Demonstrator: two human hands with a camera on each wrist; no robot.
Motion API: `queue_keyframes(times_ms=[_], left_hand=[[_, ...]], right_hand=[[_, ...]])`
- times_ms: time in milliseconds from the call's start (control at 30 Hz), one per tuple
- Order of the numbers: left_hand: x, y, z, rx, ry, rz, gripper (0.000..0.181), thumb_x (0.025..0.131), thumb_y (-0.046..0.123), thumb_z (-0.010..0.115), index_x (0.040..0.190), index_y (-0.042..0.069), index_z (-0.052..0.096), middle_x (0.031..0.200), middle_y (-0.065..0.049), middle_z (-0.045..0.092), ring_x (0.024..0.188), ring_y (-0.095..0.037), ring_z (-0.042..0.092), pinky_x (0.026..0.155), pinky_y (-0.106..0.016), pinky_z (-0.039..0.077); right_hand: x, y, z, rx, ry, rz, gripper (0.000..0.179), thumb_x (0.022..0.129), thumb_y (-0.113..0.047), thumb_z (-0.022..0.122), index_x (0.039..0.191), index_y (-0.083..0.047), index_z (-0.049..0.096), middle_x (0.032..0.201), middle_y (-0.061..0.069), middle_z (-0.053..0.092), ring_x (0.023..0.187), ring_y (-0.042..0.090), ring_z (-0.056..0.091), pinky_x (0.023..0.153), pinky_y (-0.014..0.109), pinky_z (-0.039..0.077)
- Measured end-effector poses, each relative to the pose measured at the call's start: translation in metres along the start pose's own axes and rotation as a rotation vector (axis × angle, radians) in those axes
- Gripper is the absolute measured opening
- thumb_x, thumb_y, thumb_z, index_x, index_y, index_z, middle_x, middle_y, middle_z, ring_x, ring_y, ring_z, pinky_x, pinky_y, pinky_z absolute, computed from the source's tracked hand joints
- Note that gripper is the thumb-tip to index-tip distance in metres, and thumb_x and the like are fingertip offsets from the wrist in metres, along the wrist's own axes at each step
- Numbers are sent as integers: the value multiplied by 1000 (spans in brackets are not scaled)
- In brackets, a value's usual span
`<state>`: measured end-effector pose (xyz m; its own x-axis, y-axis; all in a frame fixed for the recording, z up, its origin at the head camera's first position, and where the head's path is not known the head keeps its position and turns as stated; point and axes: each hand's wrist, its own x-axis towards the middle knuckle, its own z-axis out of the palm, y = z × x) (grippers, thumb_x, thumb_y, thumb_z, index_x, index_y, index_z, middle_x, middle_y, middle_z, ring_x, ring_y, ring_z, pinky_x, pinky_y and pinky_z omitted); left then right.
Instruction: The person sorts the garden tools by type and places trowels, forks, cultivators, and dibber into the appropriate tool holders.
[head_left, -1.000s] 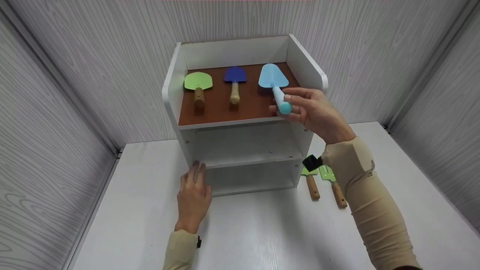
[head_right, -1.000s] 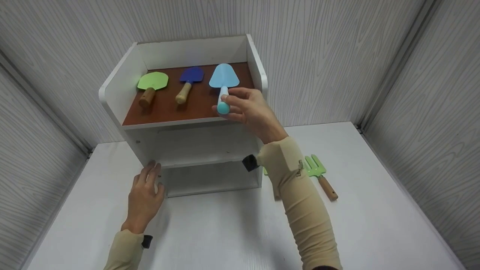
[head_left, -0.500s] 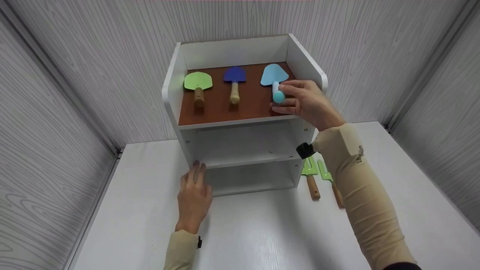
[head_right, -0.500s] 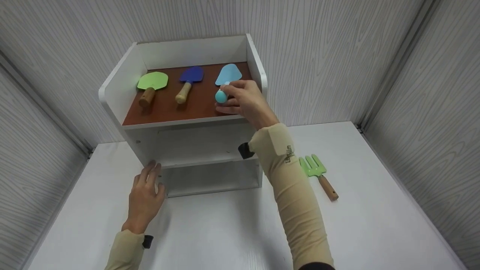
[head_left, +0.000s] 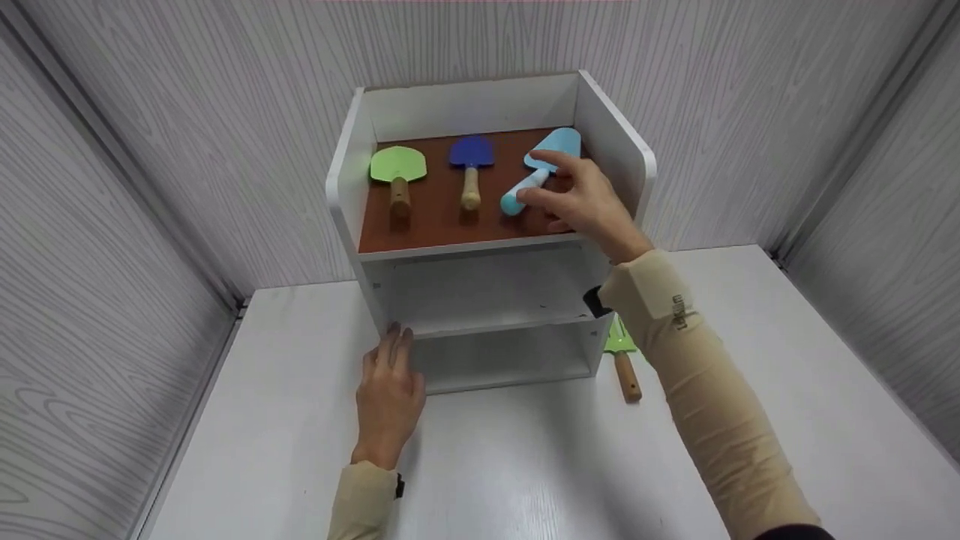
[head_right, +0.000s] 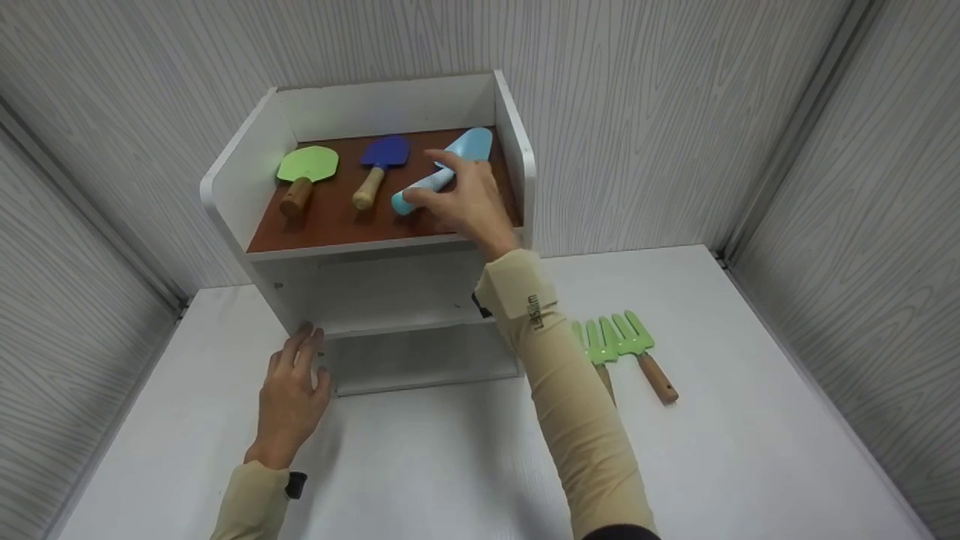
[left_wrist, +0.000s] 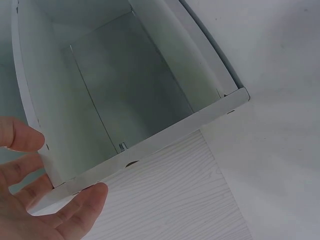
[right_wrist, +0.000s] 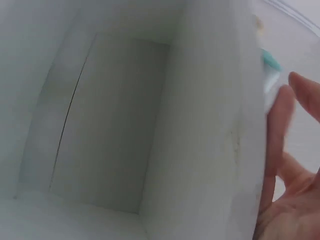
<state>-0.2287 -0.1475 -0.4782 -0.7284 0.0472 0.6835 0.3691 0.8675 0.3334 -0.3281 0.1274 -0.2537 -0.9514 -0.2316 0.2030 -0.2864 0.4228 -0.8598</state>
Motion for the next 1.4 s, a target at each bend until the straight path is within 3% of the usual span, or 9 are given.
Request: queue_keyframes(times_ms=[133,300,500,800,933,1200,1400], left_hand=[[-1,-1,0,-5,4,2,50,86,-7,62,135,-7,57,140,-24,54,109,-47,57,59,-46,58],[-1,-1,0,-3,2,3,51,85,-7,64,135,-8,57,140,-24,53,109,-47,57,62,-48,58],[-1,0,0,3,-15,1,52,85,-7,66,136,-7,56,141,-23,52,110,-47,57,64,-48,59],[-1,0,1,-8,-14,-7,52,86,-7,65,137,-7,56,142,-23,52,110,-47,57,62,-46,58],[-1,1,0,-8,-13,-8,51,86,-6,65,137,-7,56,142,-23,52,109,-47,57,60,-45,58],[-1,0,1,-10,-5,-7,51,86,-5,61,137,-6,56,141,-22,52,108,-46,58,58,-44,56],[-1,0,1,5,-13,-7,53,86,-5,63,138,-6,56,141,-23,52,109,-45,58,60,-44,57]], right_hand=[[1,-2,8,-248,13,-100,52,94,-36,72,138,-11,64,136,16,53,107,28,55,85,38,49],[-2,-5,11,-335,44,-71,52,90,-40,75,129,-7,67,119,16,55,104,28,51,86,45,44],[-2,-1,9,-441,99,-98,46,89,-24,78,126,1,67,119,23,59,106,33,51,91,50,41],[4,1,3,-420,135,-132,42,87,-12,76,125,5,69,125,22,63,122,35,53,105,47,40],[4,4,0,-396,137,-132,45,88,-13,75,128,5,66,126,23,62,120,35,53,103,48,42],[-14,-2,-8,-322,135,-58,56,93,-15,73,140,5,52,136,25,49,115,38,61,95,47,51],[-34,3,-14,-263,174,-55,56,94,-15,70,142,5,49,143,24,48,116,39,61,95,49,51]])
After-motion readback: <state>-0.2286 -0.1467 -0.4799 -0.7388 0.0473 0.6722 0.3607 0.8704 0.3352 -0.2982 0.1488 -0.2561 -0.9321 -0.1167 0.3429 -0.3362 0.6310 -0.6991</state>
